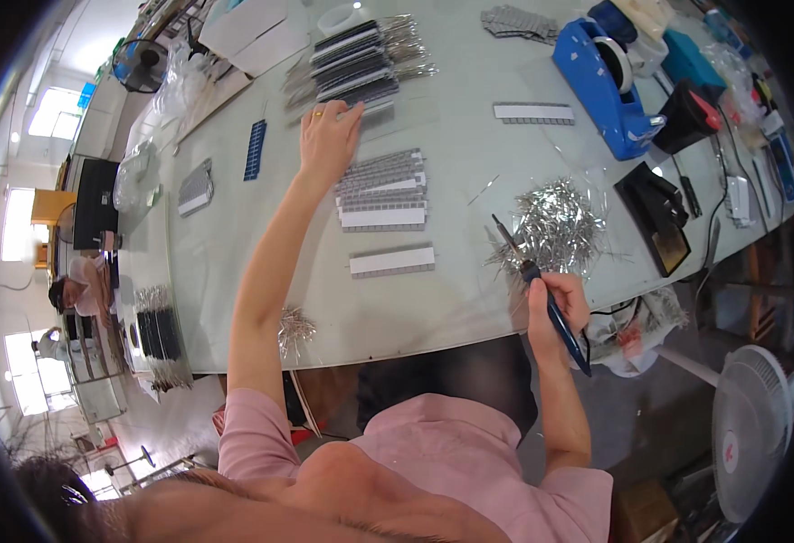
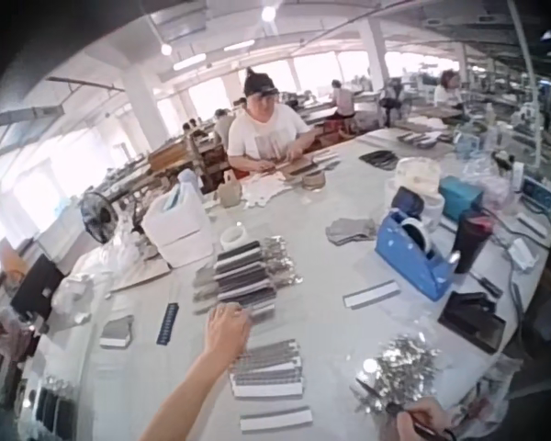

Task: Soldering metal pins onto component strips at a workbench.

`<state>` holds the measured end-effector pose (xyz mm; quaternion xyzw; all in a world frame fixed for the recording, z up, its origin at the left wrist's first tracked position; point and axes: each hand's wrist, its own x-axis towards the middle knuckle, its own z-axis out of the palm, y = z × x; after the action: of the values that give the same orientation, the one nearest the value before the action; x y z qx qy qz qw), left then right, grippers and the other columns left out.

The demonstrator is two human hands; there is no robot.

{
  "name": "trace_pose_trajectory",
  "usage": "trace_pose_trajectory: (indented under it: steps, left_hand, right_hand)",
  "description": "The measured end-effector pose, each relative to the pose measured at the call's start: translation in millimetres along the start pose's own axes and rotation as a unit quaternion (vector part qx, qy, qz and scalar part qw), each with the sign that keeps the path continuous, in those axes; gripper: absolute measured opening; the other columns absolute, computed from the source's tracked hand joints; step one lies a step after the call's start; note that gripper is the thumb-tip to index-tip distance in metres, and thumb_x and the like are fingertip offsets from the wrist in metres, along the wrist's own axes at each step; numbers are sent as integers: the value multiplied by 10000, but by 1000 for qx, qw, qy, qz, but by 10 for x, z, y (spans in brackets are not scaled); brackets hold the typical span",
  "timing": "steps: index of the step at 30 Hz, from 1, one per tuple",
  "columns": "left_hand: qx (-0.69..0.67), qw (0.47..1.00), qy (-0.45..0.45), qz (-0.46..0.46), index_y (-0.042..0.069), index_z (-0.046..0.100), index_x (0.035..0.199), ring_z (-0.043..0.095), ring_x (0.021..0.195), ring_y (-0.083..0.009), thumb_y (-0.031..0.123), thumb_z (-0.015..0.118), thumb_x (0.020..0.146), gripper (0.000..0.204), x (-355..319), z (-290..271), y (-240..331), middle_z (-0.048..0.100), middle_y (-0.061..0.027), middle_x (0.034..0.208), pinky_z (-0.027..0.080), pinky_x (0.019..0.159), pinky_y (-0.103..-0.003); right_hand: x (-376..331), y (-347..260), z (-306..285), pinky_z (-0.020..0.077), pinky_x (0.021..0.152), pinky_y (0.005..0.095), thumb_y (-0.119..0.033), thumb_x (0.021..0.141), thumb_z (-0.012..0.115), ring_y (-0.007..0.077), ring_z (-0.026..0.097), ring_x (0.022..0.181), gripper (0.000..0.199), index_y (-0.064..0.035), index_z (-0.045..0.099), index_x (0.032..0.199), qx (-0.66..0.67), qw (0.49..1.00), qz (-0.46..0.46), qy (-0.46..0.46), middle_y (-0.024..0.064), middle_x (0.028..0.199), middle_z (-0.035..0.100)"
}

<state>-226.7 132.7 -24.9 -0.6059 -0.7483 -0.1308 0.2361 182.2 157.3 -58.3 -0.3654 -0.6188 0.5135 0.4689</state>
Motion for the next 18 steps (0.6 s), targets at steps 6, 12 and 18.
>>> trace_pose_trajectory:
  steps: [6,12,18]
  left_hand:
    - [-50,994,-89,-26,157,576,1279,485,1160,-296,177,575,889,391,-291,-447,360,525,-101,1273,353,982,-470]
    - [-145,958,-245,-20,110,467,1377,336,1361,-302,241,644,828,591,-1306,-1190,1241,408,-110,1445,231,1086,-537]
    - [-159,943,-282,-77,87,412,1420,278,1402,-296,269,619,847,637,-1771,-1440,1771,351,-109,1497,80,1099,-600]
  right_hand:
    - [2,-9,-15,440,604,194,-12,886,612,74,562,652,98,-18,545,957,-22,999,-26,-9,27,833,559]
    - [-18,19,-13,458,614,202,-11,881,620,77,576,661,113,-13,550,969,-32,999,-34,-16,31,851,566]
    - [4,-84,0,487,615,216,-12,887,616,89,579,654,131,-7,548,998,9,1000,-8,5,43,849,579]
